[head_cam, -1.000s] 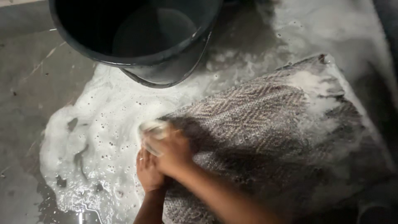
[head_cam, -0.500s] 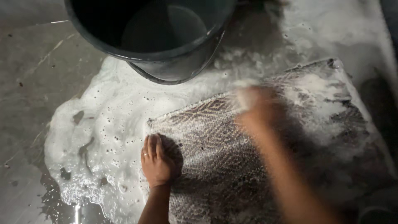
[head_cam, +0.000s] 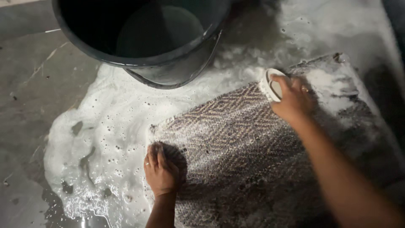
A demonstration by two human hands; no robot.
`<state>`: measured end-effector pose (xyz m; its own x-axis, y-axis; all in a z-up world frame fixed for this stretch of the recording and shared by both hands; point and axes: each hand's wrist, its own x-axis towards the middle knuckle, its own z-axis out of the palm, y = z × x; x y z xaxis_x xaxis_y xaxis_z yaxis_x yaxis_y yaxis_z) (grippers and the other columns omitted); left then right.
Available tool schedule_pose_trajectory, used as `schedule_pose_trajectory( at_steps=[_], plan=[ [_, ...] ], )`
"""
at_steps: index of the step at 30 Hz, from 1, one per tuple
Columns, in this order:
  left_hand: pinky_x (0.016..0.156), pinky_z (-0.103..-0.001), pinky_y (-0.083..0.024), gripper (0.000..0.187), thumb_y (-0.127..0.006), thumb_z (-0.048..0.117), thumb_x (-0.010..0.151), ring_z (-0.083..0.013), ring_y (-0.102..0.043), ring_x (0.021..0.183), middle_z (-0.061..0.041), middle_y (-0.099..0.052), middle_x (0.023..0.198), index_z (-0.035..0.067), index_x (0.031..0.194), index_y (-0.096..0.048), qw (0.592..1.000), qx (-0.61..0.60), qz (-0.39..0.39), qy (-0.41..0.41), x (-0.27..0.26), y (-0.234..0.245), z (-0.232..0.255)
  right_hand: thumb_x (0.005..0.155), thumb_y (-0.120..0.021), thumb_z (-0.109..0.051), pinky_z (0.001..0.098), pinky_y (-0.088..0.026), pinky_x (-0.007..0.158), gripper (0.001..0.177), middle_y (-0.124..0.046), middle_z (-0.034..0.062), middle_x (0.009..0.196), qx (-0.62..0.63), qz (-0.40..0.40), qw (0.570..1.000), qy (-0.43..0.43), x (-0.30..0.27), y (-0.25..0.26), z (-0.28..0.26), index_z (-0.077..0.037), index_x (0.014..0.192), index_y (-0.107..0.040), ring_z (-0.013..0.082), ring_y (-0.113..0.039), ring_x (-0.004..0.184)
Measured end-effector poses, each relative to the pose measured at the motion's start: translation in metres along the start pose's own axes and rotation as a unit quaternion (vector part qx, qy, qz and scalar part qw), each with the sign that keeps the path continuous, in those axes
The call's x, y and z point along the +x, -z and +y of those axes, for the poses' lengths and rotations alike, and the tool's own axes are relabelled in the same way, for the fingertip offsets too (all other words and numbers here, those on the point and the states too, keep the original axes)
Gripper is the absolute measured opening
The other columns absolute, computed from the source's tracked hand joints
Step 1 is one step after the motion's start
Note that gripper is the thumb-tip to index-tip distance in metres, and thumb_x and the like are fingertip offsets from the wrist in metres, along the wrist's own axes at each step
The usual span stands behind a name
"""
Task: The person scrubs a patterned rug on a tiled floor using a brush and soapy water. They rinse the rug by pouring water from a bucket and then clean the brush by removing debris from its bristles.
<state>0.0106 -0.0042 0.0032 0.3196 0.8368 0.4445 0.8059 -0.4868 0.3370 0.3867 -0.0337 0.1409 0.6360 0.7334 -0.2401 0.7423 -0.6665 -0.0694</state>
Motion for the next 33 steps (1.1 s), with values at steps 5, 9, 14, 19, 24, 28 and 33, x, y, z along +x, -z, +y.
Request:
schedule_pose_trajectory(
  at_steps=[5, 9, 14, 19, 24, 28, 33],
  plan=[
    [0.109, -0.052, -0.048, 0.039, -0.053, 0.002, 0.09, -0.0448, -0.056, 0.13, -0.026, -0.057, 0.143, -0.001, 0.128, -0.058, 0.999, 0.017, -0.028, 0.021, -0.007, -0.005, -0.007, 0.103, -0.068, -0.024, 0.0302, -0.06, 0.082, 0.013, -0.062, -0.006, 0.148, 0.375, -0.029, 0.927, -0.019, -0.061, -0.048, -0.133, -0.023, 0.116, -0.07, 0.0146, -0.066, 0.112],
    [0.105, -0.052, -0.046, 0.043, -0.062, 0.014, 0.084, -0.0461, -0.056, 0.127, -0.028, -0.058, 0.138, -0.005, 0.123, -0.059, 0.999, 0.0, -0.038, 0.016, -0.004, 0.008, -0.005, 0.076, -0.07, 0.007, 0.0304, -0.054, 0.067, 0.065, -0.06, 0.0061, 0.137, 0.207, -0.044, 0.941, 0.263, -0.119, -0.031, -0.203, -0.035, 0.126, -0.071, 0.0251, -0.059, 0.103],
    [0.109, -0.05, -0.048, 0.034, -0.051, 0.002, 0.089, -0.043, -0.058, 0.13, -0.025, -0.061, 0.139, -0.002, 0.122, -0.06, 1.0, 0.002, -0.005, 0.025, -0.002, 0.008, -0.001, 0.108, -0.055, -0.027, 0.0329, -0.05, 0.065, 0.028, -0.072, 0.0029, 0.12, 0.133, -0.131, 0.979, 0.087, -0.04, 0.013, -0.086, -0.03, 0.135, -0.063, 0.0254, -0.068, 0.09],
    [0.107, -0.05, -0.049, 0.034, -0.052, 0.004, 0.09, -0.0428, -0.06, 0.127, -0.023, -0.063, 0.134, 0.0, 0.122, -0.062, 0.999, 0.008, -0.001, 0.039, -0.003, -0.002, -0.002, 0.1, -0.058, -0.018, 0.0329, -0.053, 0.072, 0.03, -0.071, 0.0056, 0.125, 0.073, 0.014, 0.995, -0.067, 0.011, 0.032, 0.014, -0.026, 0.127, -0.066, 0.0232, -0.067, 0.099],
    [0.108, -0.05, -0.047, 0.042, -0.051, 0.004, 0.088, -0.0438, -0.056, 0.127, -0.027, -0.06, 0.138, -0.003, 0.128, -0.06, 0.998, 0.013, -0.025, 0.049, -0.001, -0.002, -0.003, 0.091, -0.061, -0.01, 0.0329, -0.057, 0.079, 0.032, -0.07, 0.0083, 0.13, 0.204, 0.019, 0.978, 0.038, -0.058, -0.046, -0.076, -0.023, 0.119, -0.07, 0.021, -0.066, 0.107],
    [0.109, -0.051, -0.043, 0.04, -0.061, 0.017, 0.089, -0.0437, -0.054, 0.133, -0.022, -0.061, 0.134, 0.002, 0.126, -0.059, 0.998, 0.031, -0.054, -0.029, 0.006, 0.011, 0.0, 0.092, -0.063, -0.017, 0.0331, -0.059, 0.084, 0.031, -0.07, 0.0085, 0.129, 0.303, 0.005, 0.937, 0.173, -0.145, -0.075, -0.143, -0.021, 0.123, -0.066, 0.0197, -0.067, 0.11],
    [0.113, -0.05, -0.044, 0.053, -0.048, 0.0, 0.088, -0.0421, -0.054, 0.135, -0.025, -0.057, 0.144, 0.0, 0.14, -0.056, 0.999, 0.001, -0.029, 0.028, 0.003, 0.011, 0.004, 0.064, -0.069, 0.01, 0.0328, -0.056, 0.079, 0.07, -0.061, 0.0047, 0.132, 0.182, 0.04, 0.977, 0.107, -0.078, -0.067, -0.007, -0.019, 0.129, -0.063, 0.023, -0.057, 0.118]
  ],
)
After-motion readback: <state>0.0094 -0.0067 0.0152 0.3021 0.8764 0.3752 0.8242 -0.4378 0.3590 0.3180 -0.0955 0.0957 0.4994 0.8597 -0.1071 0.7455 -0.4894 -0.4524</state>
